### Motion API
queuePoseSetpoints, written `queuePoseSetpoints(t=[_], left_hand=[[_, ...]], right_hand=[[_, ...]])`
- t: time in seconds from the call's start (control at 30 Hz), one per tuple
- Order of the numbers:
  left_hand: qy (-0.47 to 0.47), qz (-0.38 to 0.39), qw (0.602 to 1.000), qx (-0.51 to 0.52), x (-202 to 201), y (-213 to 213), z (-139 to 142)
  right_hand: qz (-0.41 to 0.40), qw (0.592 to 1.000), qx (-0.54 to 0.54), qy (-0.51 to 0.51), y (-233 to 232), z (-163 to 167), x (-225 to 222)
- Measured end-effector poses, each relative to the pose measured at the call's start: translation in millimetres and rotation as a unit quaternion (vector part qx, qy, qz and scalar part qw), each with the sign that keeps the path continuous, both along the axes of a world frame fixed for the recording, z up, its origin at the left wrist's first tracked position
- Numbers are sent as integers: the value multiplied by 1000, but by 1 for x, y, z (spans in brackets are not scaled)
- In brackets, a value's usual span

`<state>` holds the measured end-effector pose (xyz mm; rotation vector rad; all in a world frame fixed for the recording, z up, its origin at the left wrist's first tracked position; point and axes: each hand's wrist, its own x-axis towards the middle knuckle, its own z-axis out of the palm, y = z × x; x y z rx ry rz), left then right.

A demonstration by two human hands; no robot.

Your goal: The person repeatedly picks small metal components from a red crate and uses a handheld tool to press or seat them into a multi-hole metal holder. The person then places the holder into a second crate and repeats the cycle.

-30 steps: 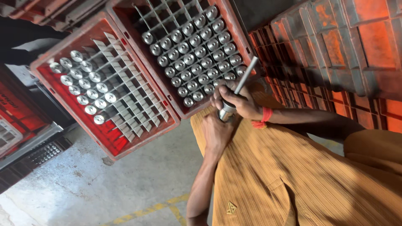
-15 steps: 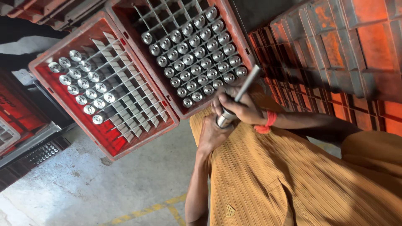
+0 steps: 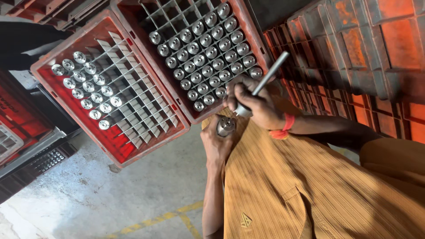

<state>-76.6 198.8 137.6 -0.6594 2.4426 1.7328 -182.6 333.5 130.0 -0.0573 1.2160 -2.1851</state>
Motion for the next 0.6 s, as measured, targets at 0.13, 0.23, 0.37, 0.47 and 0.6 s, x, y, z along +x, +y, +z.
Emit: queuePoseSetpoints(t=[0.13,0.23,0.37,0.47,0.6], left_hand=[[-75,16,996,50,-14,11,13],[-92,1,994,50,-16,10,12],[-105,-49,993,-5,-14,9,1],[-108,-63,992,33,-13,10,-5],[-166,-49,985,4,-17,15,-1]], right_hand=[[-5,998,-8,-54,-8,-9,12],[-15,997,26,-67,-7,-14,17],[73,996,-23,34,2,-23,13],[167,984,-45,51,7,-31,5],[115,993,-27,0,7,-35,6]])
